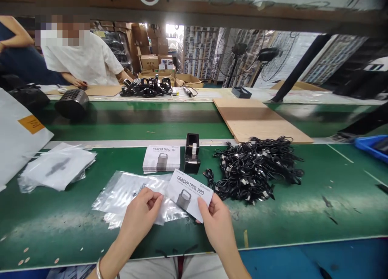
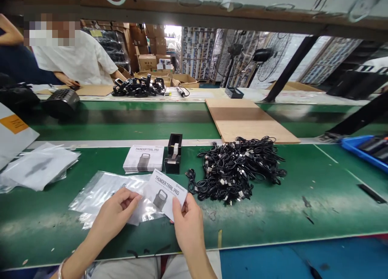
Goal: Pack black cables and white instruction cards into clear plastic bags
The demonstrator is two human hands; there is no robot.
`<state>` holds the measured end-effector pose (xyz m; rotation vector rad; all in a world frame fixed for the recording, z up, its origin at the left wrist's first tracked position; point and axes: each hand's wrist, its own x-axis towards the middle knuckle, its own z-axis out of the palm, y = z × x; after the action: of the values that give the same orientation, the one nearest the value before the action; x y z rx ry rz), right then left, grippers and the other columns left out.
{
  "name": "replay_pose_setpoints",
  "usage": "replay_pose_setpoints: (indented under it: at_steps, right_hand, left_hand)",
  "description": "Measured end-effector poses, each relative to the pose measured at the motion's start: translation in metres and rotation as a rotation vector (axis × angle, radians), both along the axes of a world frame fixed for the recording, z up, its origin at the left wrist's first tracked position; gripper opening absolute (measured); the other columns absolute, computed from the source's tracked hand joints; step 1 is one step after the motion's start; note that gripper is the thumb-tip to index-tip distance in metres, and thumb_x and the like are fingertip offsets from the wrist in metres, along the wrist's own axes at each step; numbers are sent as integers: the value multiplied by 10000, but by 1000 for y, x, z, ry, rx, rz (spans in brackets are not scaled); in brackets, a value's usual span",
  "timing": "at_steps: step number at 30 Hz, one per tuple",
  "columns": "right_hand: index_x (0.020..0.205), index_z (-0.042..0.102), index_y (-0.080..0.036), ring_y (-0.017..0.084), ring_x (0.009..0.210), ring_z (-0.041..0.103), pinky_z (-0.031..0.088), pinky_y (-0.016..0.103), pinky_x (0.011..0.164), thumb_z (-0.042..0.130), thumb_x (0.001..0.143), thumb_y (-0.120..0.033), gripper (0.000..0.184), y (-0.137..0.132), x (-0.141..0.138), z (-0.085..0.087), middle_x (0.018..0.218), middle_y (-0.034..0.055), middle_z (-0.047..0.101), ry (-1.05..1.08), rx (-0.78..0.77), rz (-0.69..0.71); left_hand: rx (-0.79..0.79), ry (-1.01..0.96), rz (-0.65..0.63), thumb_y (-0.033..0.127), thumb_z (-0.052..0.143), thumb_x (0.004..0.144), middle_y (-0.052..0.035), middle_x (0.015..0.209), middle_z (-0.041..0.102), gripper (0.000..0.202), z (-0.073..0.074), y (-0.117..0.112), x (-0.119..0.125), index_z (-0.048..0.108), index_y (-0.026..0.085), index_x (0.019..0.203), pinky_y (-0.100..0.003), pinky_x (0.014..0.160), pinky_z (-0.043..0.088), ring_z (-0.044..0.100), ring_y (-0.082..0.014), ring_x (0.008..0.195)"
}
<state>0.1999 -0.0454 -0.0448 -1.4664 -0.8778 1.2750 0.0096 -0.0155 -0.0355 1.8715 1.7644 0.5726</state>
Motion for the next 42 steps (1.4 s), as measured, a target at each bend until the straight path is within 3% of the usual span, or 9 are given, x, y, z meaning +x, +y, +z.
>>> replay_pose_setpoints:
  at_steps: [5,9,15,22,31,34,38,42]
  right_hand:
    - [955,613,-154,175,530,558,472,271,405,560,731,-480,400,-10,6,-7,762,77,680,-124,-24,-2]
    - [1002,589,-147,182,570,568,474,265,405,560,734,-477,426,-15,16,-6,836,94,679,-109,-57,13]
    - [957,605,-123,163,535,551,439,231,362,617,682,-471,443,-17,24,-2,810,97,686,-75,-47,-82]
    - [981,604,-111,143,537,544,421,204,360,633,682,-457,458,-22,23,6,804,90,681,2,-53,-103]
    - [994,573,-115,142,543,545,438,221,388,592,717,-479,458,-20,10,-9,851,104,665,32,-36,-60]
    - [981,581,-123,142,533,541,449,230,404,578,728,-465,426,-22,12,-6,786,77,659,-19,-58,7]
    - [917,575,-116,100,405,460,415,212,360,545,753,-384,316,-27,18,1,542,-9,563,-98,-158,118]
    - [872,557,-124,76,384,433,350,173,311,513,760,-320,230,-28,27,2,545,-22,537,-159,-222,266]
  left_hand:
    - [6,-14,-11,395,406,838,9,685,511,282,-1,0,10,582,223,698,-288,601,419,525,-158,612]
    - [15,-22,-18,363,371,857,-4,735,531,280,0,0,9,593,221,761,-295,621,430,539,-165,648]
    - [-70,52,1,348,570,737,1,771,556,137,0,3,14,617,220,725,-291,596,431,549,-153,588]
    - [-50,88,-68,295,409,836,1,758,555,249,4,0,16,606,221,703,-287,602,405,554,-160,645]
    - [17,115,-102,285,348,869,2,759,513,277,-2,-6,16,547,206,694,-281,599,407,544,-146,637]
    - [17,100,-105,304,344,875,4,760,513,288,-2,-7,16,543,208,690,-283,601,414,546,-148,641]
    - [51,37,-90,311,331,883,-7,843,538,253,-4,-10,14,553,218,805,-291,646,438,564,-158,713]
    - [55,-9,-80,291,401,855,-2,865,538,152,-9,-11,12,538,226,867,-282,631,459,563,-144,678]
